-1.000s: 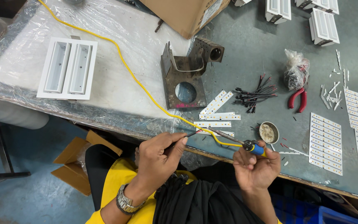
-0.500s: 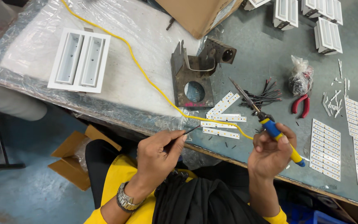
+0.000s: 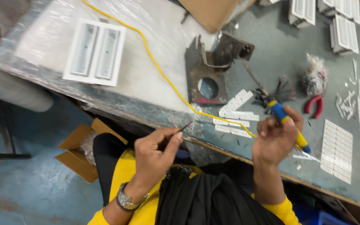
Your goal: The person solders wires to LED strips using a soldering iron and solder paste. They repeatedly tin wire ends, apply solder, and place the finished wires on the table.
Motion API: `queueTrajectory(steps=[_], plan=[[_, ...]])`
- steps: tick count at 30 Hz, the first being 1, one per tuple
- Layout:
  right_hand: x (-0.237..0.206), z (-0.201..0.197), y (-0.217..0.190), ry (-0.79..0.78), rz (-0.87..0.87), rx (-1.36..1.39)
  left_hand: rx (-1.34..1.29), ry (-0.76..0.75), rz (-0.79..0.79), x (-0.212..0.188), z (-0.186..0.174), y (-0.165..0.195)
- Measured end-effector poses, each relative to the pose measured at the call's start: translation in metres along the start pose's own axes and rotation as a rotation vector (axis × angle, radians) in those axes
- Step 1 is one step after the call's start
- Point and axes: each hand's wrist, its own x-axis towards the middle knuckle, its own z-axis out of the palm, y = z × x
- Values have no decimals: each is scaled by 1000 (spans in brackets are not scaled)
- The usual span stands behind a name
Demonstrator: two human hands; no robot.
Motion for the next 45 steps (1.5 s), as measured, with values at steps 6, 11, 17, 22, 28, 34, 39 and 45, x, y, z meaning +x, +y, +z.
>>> queueTrajectory(steps=[6, 11, 17, 22, 28, 34, 39, 45], plan=[[-17, -8, -18, -119, 121, 184, 42, 41, 135, 1, -1, 6], [-27, -13, -34, -116, 271, 229, 65, 54, 215, 1, 2, 6], [-38, -15, -40, -130, 371, 289, 136, 92, 323, 1, 7, 7], [-41, -17, -37, -95, 392, 263, 225, 72, 391, 2, 11, 8], [-44, -22, -35, -59, 406, 269, 107, 49, 218, 0, 15, 14], [-43, -21, -35, -87, 388, 425, -30, -37, 12, 3, 18, 18], [-55, -4, -29, -213, 171, 314, -205, -152, -205, 2, 29, 19], [-62, 23, -16, -419, -204, 0, -222, -212, -194, 0, 40, 18]])
